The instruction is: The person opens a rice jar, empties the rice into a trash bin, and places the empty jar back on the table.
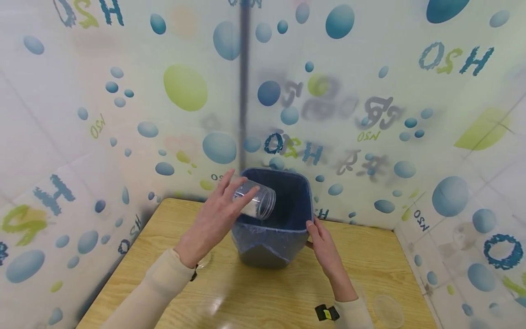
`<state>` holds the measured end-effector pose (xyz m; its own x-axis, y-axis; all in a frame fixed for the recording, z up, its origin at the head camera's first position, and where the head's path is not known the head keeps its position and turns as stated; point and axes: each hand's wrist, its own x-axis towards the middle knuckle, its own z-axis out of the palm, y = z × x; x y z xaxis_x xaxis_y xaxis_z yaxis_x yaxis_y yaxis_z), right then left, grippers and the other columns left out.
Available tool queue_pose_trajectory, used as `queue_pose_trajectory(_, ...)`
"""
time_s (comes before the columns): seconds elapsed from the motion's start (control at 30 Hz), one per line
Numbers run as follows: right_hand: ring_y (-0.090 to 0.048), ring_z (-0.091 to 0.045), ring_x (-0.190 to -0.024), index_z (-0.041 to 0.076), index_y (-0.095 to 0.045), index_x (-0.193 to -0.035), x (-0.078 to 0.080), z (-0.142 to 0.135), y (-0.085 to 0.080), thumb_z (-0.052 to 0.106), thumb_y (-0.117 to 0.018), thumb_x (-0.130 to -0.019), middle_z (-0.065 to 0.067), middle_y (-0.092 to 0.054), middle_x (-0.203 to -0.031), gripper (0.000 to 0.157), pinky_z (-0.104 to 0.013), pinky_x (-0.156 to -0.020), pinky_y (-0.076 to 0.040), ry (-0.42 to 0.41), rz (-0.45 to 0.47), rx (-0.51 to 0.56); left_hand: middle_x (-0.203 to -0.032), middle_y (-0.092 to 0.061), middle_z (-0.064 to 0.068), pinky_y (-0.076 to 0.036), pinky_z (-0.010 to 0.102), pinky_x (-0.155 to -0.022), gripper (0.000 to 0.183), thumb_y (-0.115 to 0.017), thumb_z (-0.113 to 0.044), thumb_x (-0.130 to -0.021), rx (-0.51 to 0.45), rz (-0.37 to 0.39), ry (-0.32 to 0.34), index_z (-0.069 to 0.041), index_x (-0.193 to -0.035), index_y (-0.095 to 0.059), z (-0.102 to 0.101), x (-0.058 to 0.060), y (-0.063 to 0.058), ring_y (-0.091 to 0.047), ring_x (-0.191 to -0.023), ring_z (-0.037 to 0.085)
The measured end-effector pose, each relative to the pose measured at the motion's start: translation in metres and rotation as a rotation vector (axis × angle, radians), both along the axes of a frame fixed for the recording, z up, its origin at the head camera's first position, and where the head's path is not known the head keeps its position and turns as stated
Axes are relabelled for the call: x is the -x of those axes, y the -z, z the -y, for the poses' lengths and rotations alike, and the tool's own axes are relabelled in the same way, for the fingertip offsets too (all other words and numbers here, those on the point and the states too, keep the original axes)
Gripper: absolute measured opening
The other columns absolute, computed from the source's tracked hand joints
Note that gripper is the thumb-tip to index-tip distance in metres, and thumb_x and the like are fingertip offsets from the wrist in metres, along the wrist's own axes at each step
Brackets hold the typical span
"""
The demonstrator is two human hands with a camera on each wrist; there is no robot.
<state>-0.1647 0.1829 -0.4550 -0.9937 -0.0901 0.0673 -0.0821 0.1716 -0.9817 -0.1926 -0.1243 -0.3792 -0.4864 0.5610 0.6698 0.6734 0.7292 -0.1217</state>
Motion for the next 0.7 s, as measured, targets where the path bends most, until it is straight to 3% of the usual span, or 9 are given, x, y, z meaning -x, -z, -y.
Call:
queue_pose_trajectory(0.23, -0.038, -0.045, -0.146, 0.002, -0.029, -0.162, 0.0010, -0.0002, -0.0002, 0.037, -0.038, -0.113, -0.023, -0.035, -0.163, 0.060, -0.062, -0.106, -0.045, 0.000, 0.013, 0.013, -0.152, -0.041, 0.020, -0.061, 0.048, -0.085, 0.084, -0.071, 0.022, -0.081, -0.005, 0.066, 0.024, -0.019, -0.152, -0.052, -0.0006, -0.0020, 0.0000, -0.021, -0.152, 0.049)
queue_pose_trajectory(0.4, -0.039, -0.045, -0.145, 0.001, -0.029, -0.161, 0.0015, -0.0007, 0.0001, 0.039, -0.039, -0.113, -0.024, -0.036, -0.162, 0.062, -0.062, -0.106, -0.044, -0.005, 0.011, 0.015, -0.153, -0.040, 0.020, -0.062, 0.046, -0.077, 0.086, -0.069, 0.024, -0.081, -0.015, 0.066, 0.034, -0.020, -0.153, -0.051, -0.0013, -0.0022, 0.0012, -0.022, -0.151, 0.051)
queue_pose_trajectory(0.7, -0.041, -0.044, -0.145, 0.002, -0.031, -0.161, 0.0001, -0.0005, -0.0007, 0.039, -0.040, -0.113, -0.024, -0.038, -0.161, 0.062, -0.061, -0.106, -0.045, -0.005, 0.006, 0.016, -0.154, -0.040, 0.019, -0.060, 0.048, -0.086, 0.088, -0.079, 0.016, -0.079, -0.007, 0.064, 0.028, -0.019, -0.154, -0.048, -0.0037, -0.0034, -0.0021, -0.024, -0.151, 0.050)
